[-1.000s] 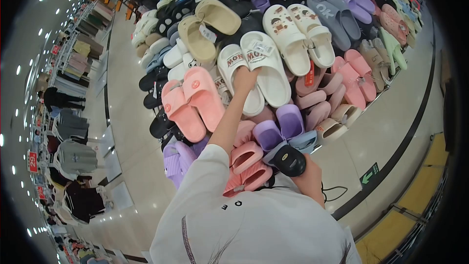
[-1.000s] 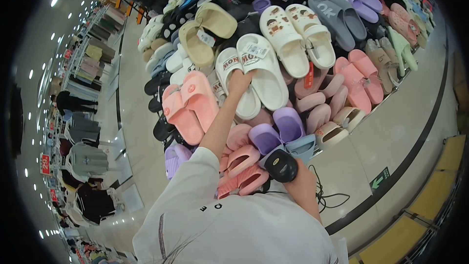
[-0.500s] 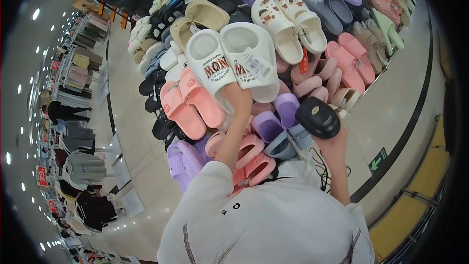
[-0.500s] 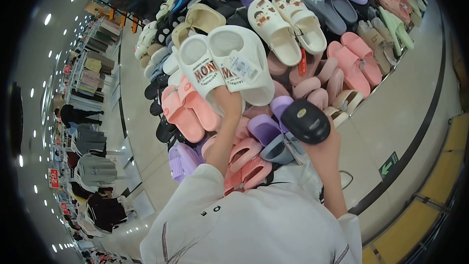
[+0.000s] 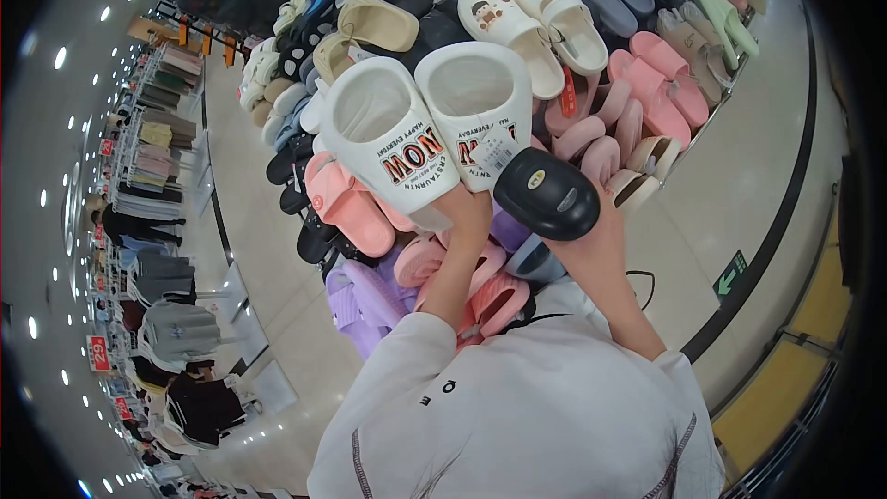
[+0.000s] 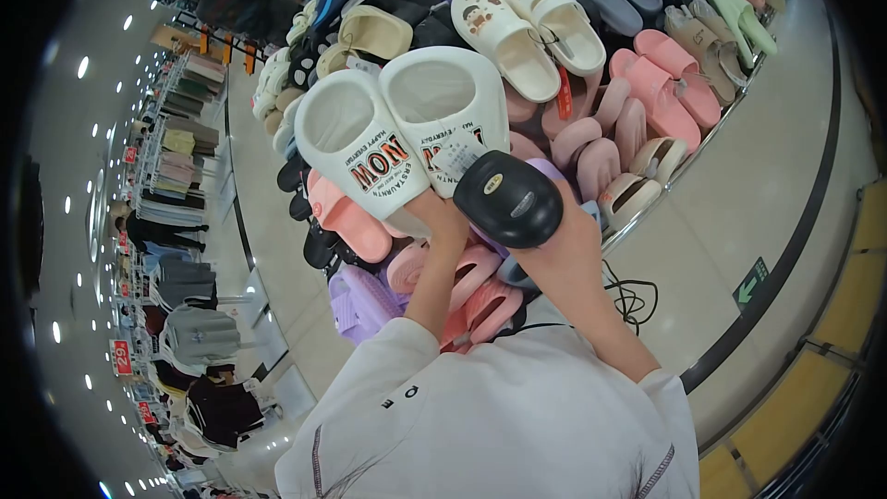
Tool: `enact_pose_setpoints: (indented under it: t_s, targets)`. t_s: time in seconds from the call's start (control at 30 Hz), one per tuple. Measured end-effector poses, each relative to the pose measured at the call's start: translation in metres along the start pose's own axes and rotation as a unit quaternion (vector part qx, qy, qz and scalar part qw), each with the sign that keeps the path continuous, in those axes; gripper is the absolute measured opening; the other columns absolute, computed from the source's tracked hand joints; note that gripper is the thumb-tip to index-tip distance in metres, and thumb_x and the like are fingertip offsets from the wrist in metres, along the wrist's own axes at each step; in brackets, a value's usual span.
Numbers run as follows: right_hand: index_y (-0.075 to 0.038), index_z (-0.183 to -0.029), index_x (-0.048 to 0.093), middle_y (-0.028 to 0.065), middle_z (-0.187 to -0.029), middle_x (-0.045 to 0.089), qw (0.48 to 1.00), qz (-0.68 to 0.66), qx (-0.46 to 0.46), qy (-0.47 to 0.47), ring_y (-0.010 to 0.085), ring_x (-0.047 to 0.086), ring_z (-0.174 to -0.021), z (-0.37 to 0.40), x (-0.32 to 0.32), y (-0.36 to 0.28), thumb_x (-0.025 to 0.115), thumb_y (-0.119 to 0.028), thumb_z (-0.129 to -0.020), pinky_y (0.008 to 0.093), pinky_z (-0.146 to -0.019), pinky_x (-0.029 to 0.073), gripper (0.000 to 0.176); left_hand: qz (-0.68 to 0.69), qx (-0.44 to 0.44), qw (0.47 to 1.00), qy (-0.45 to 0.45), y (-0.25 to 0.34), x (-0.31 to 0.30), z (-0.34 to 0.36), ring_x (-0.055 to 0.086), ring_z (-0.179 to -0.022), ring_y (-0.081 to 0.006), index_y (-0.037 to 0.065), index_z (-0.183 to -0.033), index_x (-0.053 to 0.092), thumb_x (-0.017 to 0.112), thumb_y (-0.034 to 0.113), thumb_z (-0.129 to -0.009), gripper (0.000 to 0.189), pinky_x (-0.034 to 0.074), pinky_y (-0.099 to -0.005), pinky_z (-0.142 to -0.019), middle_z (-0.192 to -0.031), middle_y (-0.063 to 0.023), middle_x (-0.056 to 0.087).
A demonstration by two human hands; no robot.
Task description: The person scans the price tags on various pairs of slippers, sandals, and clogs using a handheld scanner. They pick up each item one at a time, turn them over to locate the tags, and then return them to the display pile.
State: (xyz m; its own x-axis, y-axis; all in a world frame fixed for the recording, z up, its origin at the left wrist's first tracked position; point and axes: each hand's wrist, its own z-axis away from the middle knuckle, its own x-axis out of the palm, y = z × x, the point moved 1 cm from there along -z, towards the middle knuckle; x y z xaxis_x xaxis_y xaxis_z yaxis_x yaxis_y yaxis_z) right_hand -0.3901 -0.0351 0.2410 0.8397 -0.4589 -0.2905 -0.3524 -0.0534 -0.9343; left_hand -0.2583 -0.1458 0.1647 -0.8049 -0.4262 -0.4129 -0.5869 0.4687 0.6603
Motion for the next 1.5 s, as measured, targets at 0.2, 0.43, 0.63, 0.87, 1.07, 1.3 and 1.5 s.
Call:
enact_pose_setpoints:
  t_s: [0.2,0.43,0.63,0.87,1.07,1.3,1.5]
  targets:
    - [-0.005,-0.099,0.051,0.0151,-0.085,0.061,1.0,-0.007,0.016,0.005,0.0319,0.061,-0.079,0.0,0.008,0.007,0.074,-0.017,-0.063,0.0346,-0.068,0.047,0.044,0.048,0.036,0.998,0.015,0.004,-0.003,0.008,0.048,-0.104,-0.0386,-0.003,-0.114,0.05,0.058,0.012,-0.08,0.038,0.034,-0.0433,-0.091,-0.114,-0.0222,0.051]
    - [-0.005,-0.099,0.051,0.016,-0.084,0.061,1.0,0.015,0.014,-0.001,0.0333,0.06,-0.079,-0.001,0.012,0.012,0.073,-0.019,-0.063,0.035,-0.067,0.047,0.045,0.064,0.013,0.997,0.028,-0.006,0.0,0.013,0.048,-0.104,-0.0373,-0.004,-0.111,0.051,0.056,0.009,-0.078,0.036,0.033,-0.0426,-0.092,-0.112,-0.0226,0.051]
    - [-0.004,-0.098,0.052,0.0148,-0.082,0.061,0.999,0.0,0.039,-0.002,0.0311,0.061,-0.078,0.013,0.002,0.03,0.075,-0.017,-0.061,0.0336,-0.068,0.047,0.046,0.092,-0.084,0.99,0.07,-0.008,0.002,-0.025,0.046,-0.106,-0.0348,-0.01,-0.109,0.049,0.053,-0.001,-0.072,0.038,0.031,-0.0379,-0.094,-0.11,-0.0239,0.052]
    - [-0.003,-0.097,0.051,0.0148,-0.083,0.062,0.994,0.033,0.104,0.002,0.0319,0.061,-0.079,0.042,-0.013,0.055,0.075,-0.013,-0.061,0.0339,-0.068,0.046,0.045,0.109,-0.084,0.986,0.093,-0.039,0.048,-0.096,0.047,-0.1,-0.0382,-0.011,-0.105,0.049,0.054,0.0,-0.072,0.035,0.03,-0.0363,-0.094,-0.108,-0.0259,0.052]
    - [-0.003,-0.096,0.051,0.015,-0.082,0.062,0.992,0.054,0.108,0.022,0.032,0.061,-0.079,0.055,-0.023,0.067,0.074,-0.011,-0.061,0.0345,-0.068,0.046,0.043,-0.034,-0.046,0.997,0.053,-0.074,0.091,-0.105,0.051,-0.093,-0.0422,-0.009,-0.101,0.05,0.059,0.008,-0.073,0.034,0.041,-0.0426,-0.079,-0.107,-0.0271,0.05]
    - [-0.003,-0.094,0.053,0.0144,-0.082,0.063,0.987,0.078,0.14,0.028,0.0282,0.062,-0.078,0.059,-0.026,0.068,0.073,-0.008,-0.059,0.0324,-0.068,0.047,0.041,-0.112,-0.163,0.98,-0.032,-0.113,0.1,-0.094,0.055,-0.087,-0.04,-0.004,-0.103,0.048,0.055,0.012,-0.074,0.034,0.045,-0.0451,-0.073,-0.104,-0.0242,0.053]
    - [-0.004,-0.095,0.052,0.0162,-0.079,0.062,0.987,0.093,0.132,0.022,0.0339,0.061,-0.077,0.064,-0.029,0.069,0.073,-0.01,-0.06,0.0357,-0.066,0.047,0.041,-0.157,-0.167,0.971,-0.07,-0.114,0.1,-0.084,0.055,-0.086,-0.0404,-0.003,-0.108,0.044,0.054,0.013,-0.076,0.037,0.045,-0.047,-0.072,-0.108,-0.0244,0.051]
